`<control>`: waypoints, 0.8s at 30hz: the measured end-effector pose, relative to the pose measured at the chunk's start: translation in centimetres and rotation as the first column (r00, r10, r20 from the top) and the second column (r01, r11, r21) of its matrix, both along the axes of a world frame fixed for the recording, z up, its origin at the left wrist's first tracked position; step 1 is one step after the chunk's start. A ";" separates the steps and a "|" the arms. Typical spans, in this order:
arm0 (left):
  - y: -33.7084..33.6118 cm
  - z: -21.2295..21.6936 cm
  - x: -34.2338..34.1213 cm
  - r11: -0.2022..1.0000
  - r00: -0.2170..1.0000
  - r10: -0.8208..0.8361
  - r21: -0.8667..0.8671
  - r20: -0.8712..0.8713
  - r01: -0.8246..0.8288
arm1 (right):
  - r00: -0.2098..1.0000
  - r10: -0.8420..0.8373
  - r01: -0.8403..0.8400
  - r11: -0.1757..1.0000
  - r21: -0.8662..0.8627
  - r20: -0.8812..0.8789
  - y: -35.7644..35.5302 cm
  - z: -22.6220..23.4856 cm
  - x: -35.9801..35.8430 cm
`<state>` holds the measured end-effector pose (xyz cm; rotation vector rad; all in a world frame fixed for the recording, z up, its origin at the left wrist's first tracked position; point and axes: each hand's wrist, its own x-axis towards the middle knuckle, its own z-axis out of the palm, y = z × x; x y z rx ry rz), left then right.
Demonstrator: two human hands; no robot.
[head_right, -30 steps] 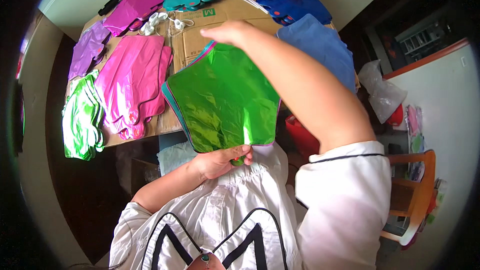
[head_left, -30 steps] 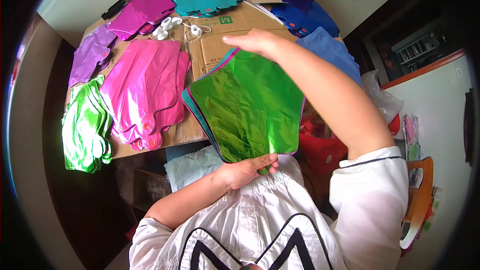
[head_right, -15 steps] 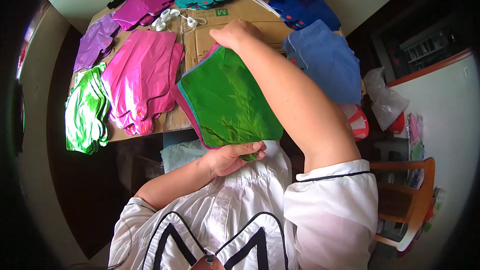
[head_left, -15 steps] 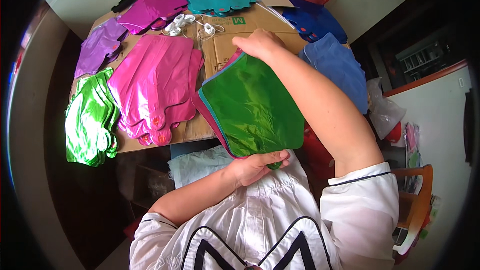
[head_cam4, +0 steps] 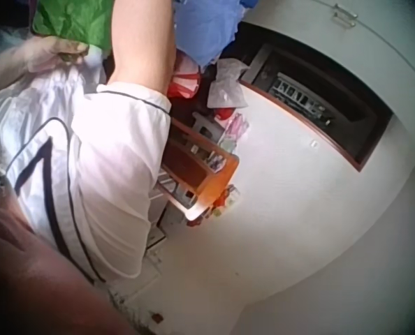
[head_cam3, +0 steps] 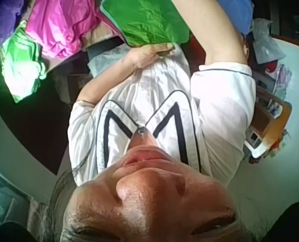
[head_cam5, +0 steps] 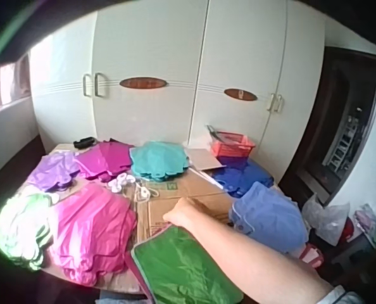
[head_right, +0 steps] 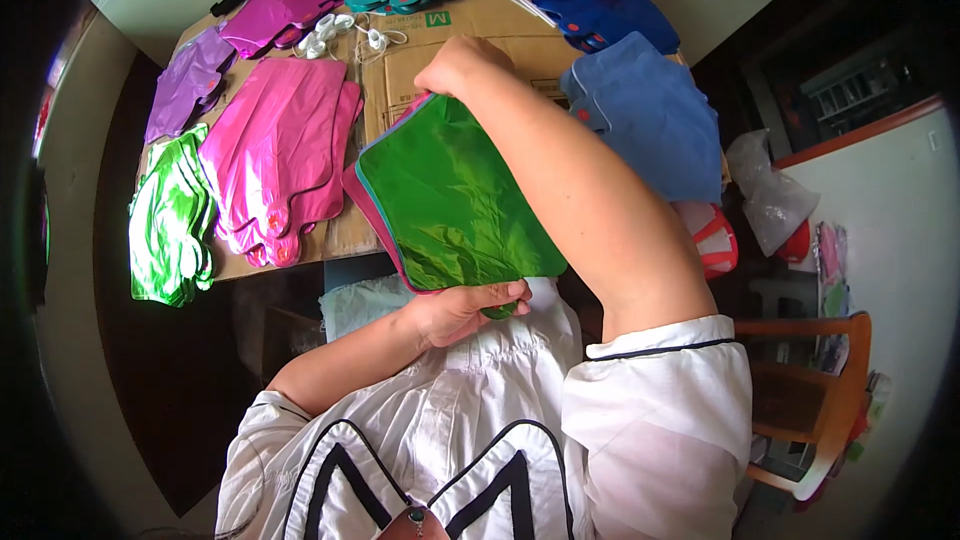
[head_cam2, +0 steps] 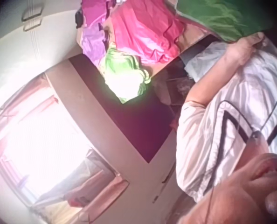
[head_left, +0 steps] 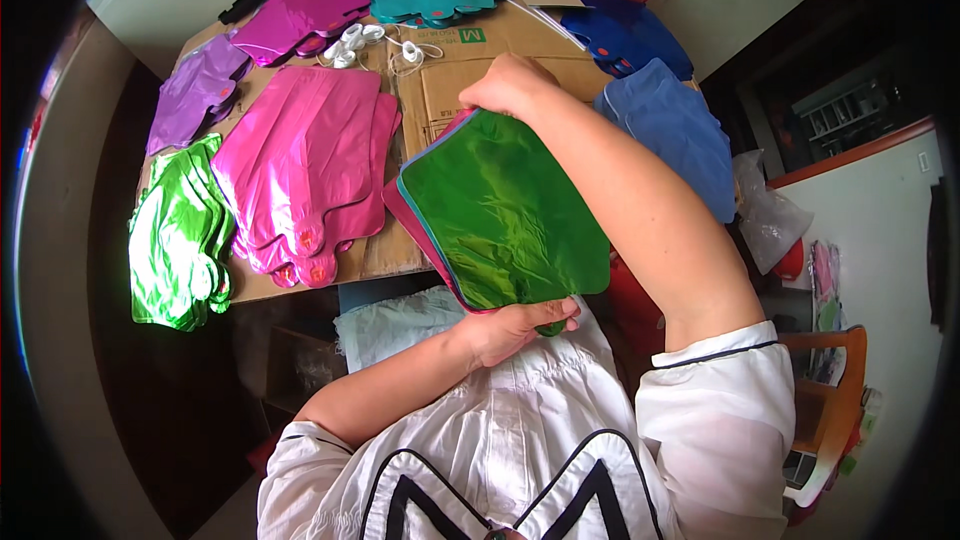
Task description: Folding and packaging colorful foil bags into cardboard envelopes.
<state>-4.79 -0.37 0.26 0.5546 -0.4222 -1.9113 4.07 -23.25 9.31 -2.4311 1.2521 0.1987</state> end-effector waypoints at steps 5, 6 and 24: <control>0.0 0.4 0.2 0.995 0.992 0.065 0.088 -0.108 -0.056 | 0.974 0.034 -0.113 0.930 0.349 0.225 -3.9 -2.2 -0.5; 0.0 0.3 0.3 0.994 0.992 0.066 0.098 -0.105 -0.056 | 0.969 0.011 -0.095 0.938 0.333 0.246 -3.7 -2.1 -0.4; -0.3 0.4 0.6 0.987 0.991 0.123 0.108 -0.056 -0.117 | 0.982 -0.189 0.189 0.982 0.030 0.018 -0.4 0.8 0.2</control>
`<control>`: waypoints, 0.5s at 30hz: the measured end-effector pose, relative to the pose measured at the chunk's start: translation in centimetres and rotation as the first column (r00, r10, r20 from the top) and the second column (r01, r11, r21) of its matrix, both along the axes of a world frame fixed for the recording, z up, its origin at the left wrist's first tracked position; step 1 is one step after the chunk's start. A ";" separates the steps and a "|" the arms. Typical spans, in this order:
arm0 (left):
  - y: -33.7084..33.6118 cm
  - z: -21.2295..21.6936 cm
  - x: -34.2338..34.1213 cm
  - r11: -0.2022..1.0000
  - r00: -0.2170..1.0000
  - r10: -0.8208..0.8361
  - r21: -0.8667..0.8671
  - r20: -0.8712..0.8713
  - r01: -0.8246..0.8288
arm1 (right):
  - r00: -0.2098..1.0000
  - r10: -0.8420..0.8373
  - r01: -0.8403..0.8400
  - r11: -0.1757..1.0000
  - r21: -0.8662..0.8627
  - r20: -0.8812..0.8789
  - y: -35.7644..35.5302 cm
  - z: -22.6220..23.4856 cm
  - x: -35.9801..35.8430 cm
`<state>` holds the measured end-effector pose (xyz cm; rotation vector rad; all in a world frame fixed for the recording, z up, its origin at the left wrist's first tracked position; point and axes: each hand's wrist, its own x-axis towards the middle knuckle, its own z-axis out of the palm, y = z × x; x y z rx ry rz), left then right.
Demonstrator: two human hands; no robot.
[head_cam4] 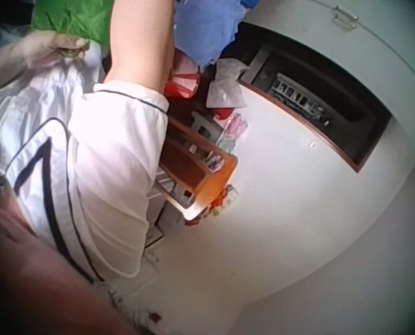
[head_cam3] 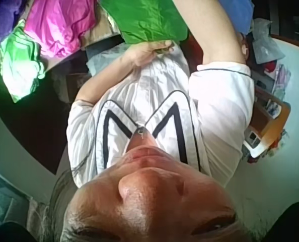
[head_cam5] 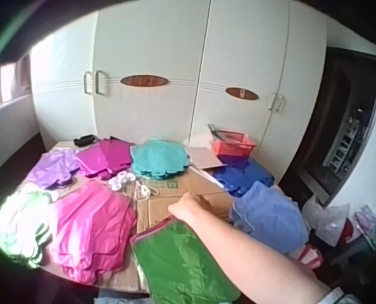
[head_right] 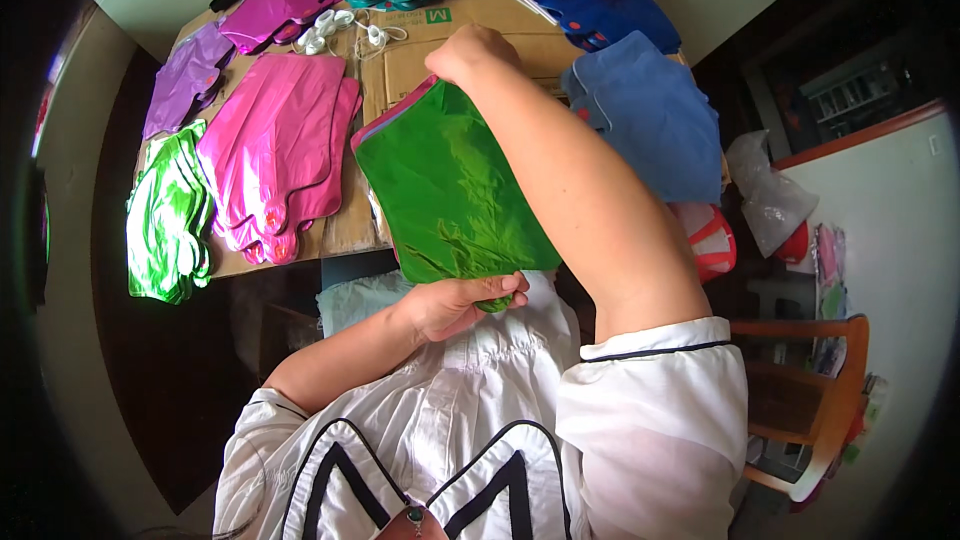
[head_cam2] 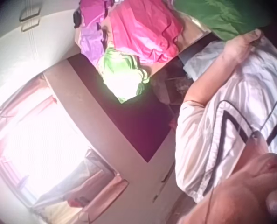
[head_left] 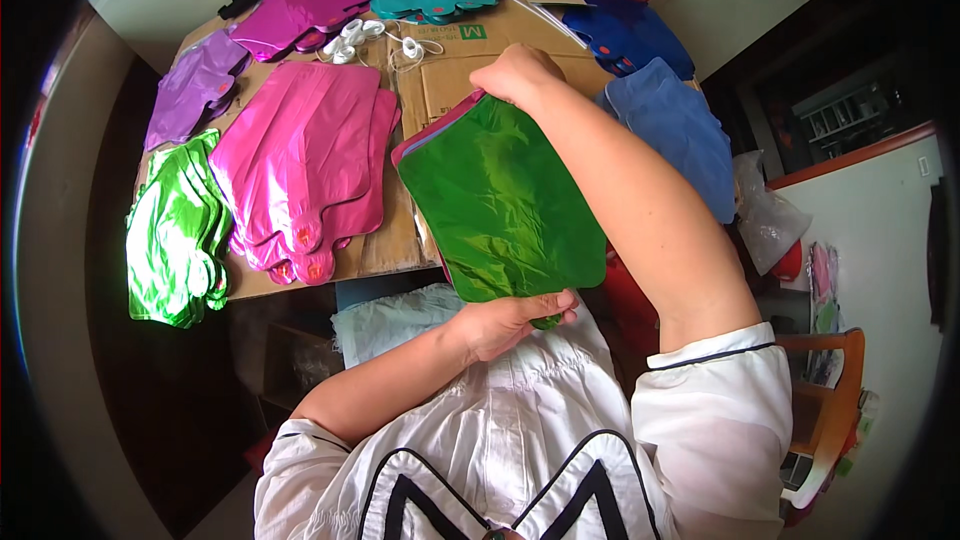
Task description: Folding and packaging colorful foil bags into cardboard envelopes.
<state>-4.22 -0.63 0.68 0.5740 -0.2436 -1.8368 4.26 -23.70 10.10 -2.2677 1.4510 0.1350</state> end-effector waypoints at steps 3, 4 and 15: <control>0.2 0.4 0.3 1.000 0.999 0.003 0.025 -0.041 -0.002 | 0.999 -0.006 0.006 1.000 -0.008 -0.035 -1.1 -0.5 0.1; 0.2 0.6 0.4 0.999 0.998 0.004 0.041 -0.058 -0.001 | 0.998 0.020 -0.021 1.000 -0.014 -0.057 -1.9 -1.0 0.0; -0.1 -0.7 0.6 0.991 1.000 0.008 0.133 0.002 -0.008 | 0.921 -0.052 -0.157 0.858 0.490 0.386 -4.5 -1.1 -1.8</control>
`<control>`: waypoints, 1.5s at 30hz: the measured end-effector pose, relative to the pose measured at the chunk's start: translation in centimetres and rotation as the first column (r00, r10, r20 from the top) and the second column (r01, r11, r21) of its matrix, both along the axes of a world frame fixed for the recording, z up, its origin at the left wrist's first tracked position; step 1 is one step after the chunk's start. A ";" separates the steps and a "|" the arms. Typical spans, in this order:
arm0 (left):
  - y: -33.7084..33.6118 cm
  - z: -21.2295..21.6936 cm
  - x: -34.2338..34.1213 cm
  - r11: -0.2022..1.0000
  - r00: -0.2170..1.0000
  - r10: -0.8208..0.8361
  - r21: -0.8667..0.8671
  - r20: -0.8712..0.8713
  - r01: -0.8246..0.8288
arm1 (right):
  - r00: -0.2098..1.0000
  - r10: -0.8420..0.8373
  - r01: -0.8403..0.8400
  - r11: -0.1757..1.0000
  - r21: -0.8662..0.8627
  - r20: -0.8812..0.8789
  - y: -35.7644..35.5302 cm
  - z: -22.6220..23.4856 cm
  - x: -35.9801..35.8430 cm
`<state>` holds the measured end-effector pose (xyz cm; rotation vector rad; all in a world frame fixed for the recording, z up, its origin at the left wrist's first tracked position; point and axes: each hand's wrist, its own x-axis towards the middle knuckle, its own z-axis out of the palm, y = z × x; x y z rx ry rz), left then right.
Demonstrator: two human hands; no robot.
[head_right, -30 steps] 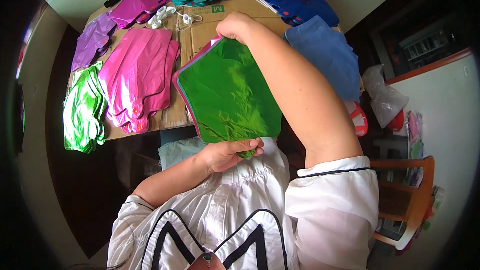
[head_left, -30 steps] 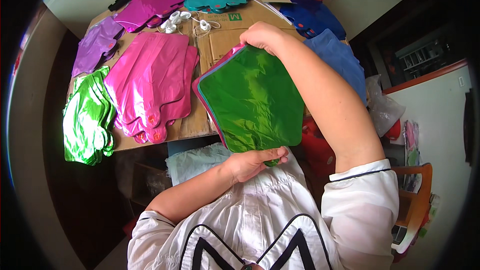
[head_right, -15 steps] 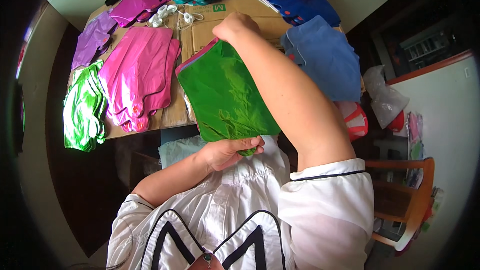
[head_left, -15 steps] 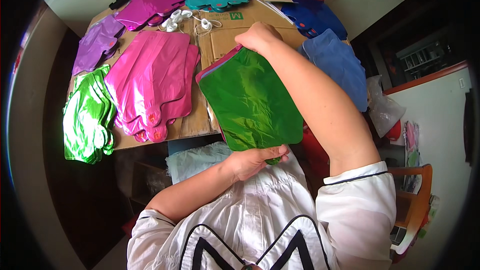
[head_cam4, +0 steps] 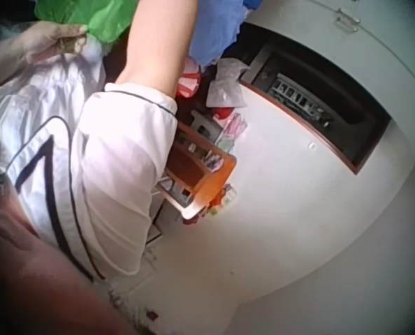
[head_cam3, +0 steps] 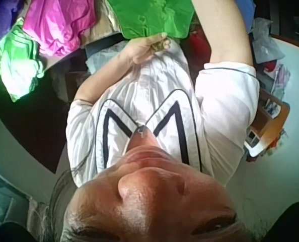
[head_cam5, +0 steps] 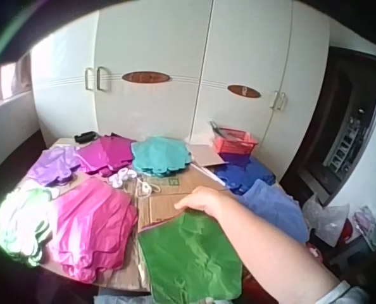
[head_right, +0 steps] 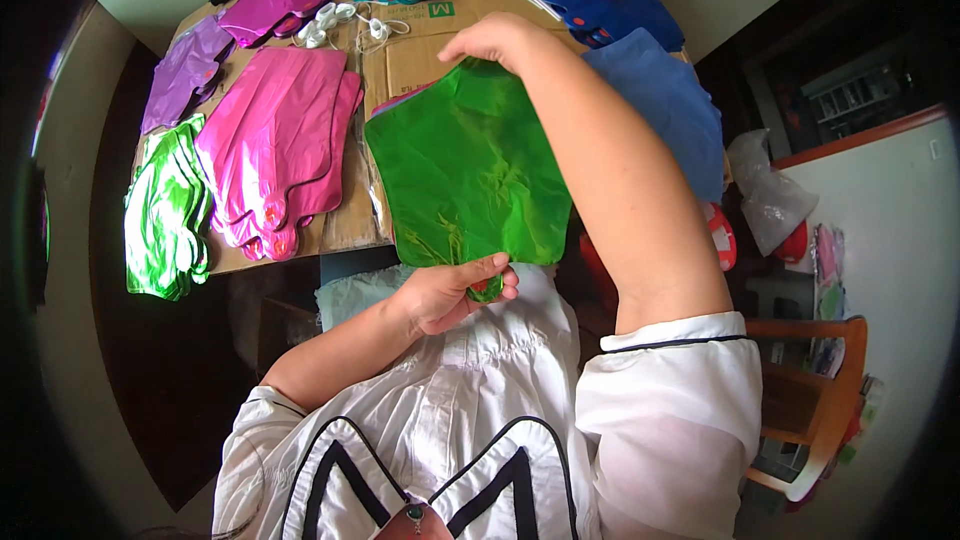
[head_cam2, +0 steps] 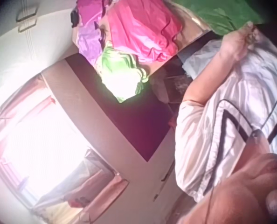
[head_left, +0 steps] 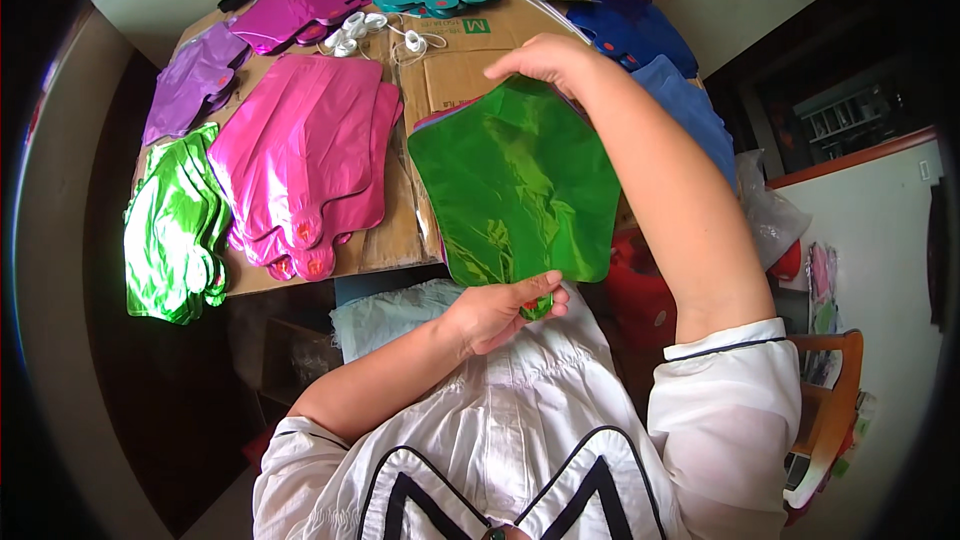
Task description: Folding and packaging colorful foil bags into cardboard envelopes.
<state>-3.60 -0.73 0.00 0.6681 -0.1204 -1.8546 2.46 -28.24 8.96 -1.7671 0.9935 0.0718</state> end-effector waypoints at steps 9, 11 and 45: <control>-0.1 1.8 1.2 0.997 0.997 -0.071 -0.023 -0.012 0.070 | 0.993 0.027 -0.080 0.876 -0.476 -0.116 -3.4 -4.7 -0.4; -0.1 1.2 1.5 0.994 0.991 -0.107 -0.041 -0.083 0.104 | 0.992 0.035 -0.089 0.874 -0.478 -0.121 -2.9 -4.3 -0.5; 0.0 -0.2 3.2 0.985 0.974 -0.043 -0.172 -0.224 0.004 | 0.947 0.319 -0.318 0.915 -0.247 -0.036 -0.6 -0.4 -1.8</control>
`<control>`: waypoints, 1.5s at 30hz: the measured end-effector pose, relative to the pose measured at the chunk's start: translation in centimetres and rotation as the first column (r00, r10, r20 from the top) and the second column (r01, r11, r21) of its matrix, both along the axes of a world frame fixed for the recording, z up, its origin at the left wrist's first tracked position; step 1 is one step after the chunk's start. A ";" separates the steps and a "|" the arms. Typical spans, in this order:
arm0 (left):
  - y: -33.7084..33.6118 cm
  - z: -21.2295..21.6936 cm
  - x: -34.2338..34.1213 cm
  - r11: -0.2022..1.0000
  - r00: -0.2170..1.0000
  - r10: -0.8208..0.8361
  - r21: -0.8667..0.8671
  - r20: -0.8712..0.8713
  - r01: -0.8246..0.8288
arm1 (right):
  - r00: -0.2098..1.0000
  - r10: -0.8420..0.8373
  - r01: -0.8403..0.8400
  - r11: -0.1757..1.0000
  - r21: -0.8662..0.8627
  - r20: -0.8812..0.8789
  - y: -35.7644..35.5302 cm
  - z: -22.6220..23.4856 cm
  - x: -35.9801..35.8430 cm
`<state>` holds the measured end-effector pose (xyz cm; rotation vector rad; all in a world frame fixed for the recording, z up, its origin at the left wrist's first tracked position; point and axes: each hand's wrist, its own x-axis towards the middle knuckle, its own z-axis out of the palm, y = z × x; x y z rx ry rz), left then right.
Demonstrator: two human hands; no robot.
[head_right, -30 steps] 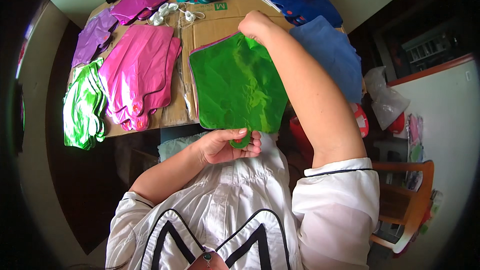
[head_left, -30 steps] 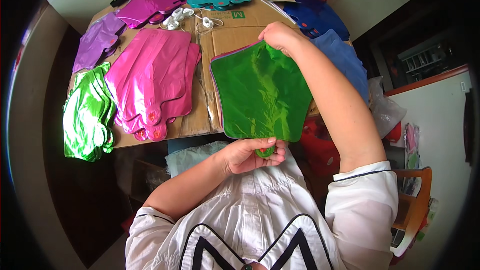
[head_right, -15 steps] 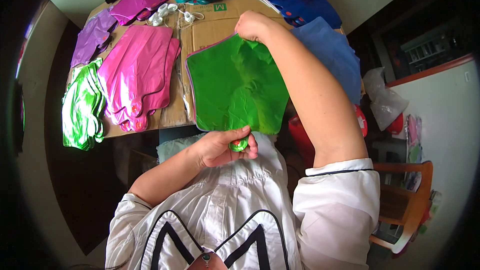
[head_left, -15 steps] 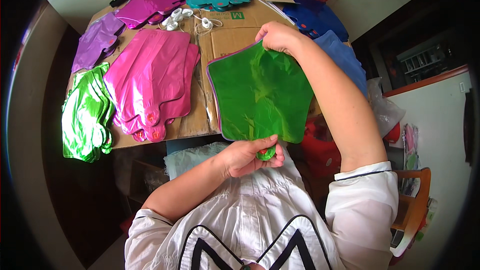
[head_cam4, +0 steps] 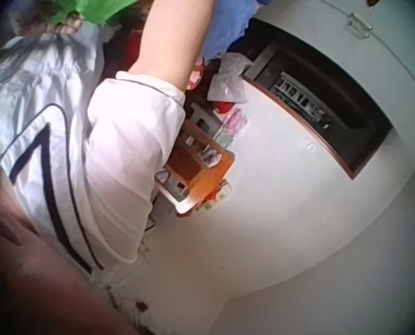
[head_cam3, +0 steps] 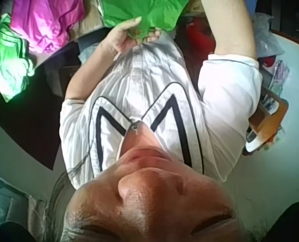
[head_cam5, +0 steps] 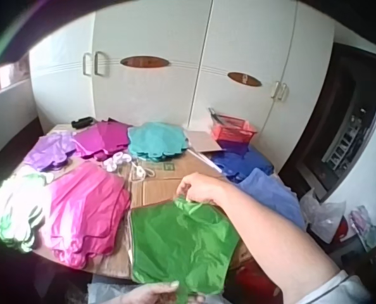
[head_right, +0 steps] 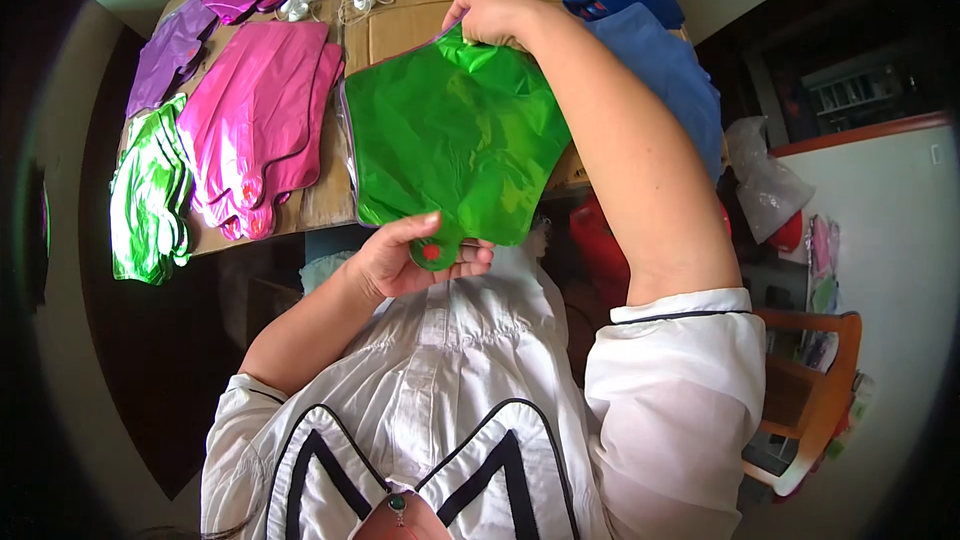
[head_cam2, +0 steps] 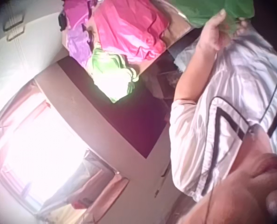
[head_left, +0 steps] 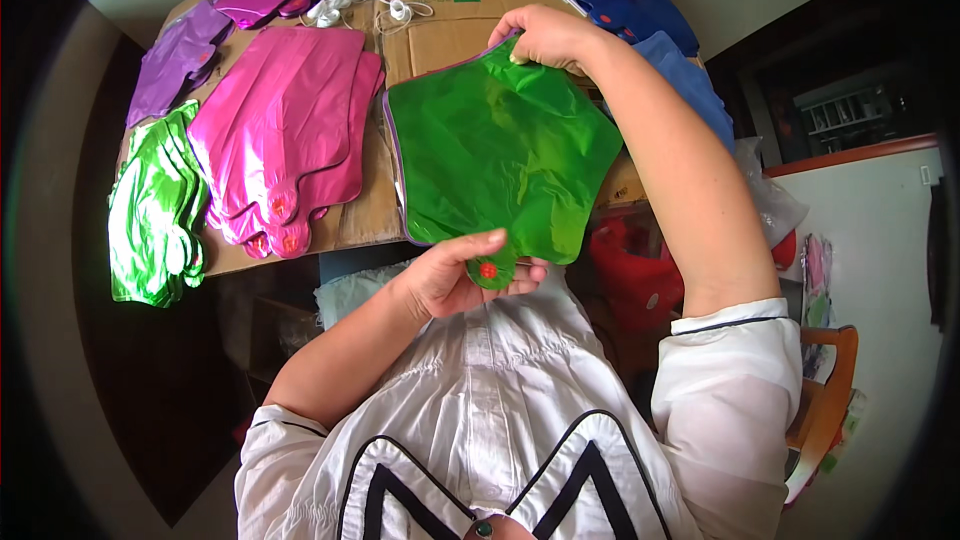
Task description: Folding and packaging colorful foil bags into cardboard envelopes.
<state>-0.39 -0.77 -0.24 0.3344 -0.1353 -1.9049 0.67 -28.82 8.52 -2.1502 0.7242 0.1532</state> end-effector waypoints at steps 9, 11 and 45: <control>0.2 -0.5 -0.8 0.978 0.989 -0.024 0.210 0.147 -0.008 | 1.000 0.013 -0.013 1.000 -0.009 -0.004 0.0 0.4 0.4; 0.1 0.3 -1.2 0.984 0.981 -0.012 0.176 0.195 -0.023 | 1.000 0.013 -0.013 1.000 -0.007 -0.015 -0.2 0.6 0.3; -0.5 1.3 -3.2 0.942 0.979 0.105 0.298 0.176 -0.155 | 0.969 -0.223 0.233 0.967 -0.100 0.104 -0.9 -2.0 1.8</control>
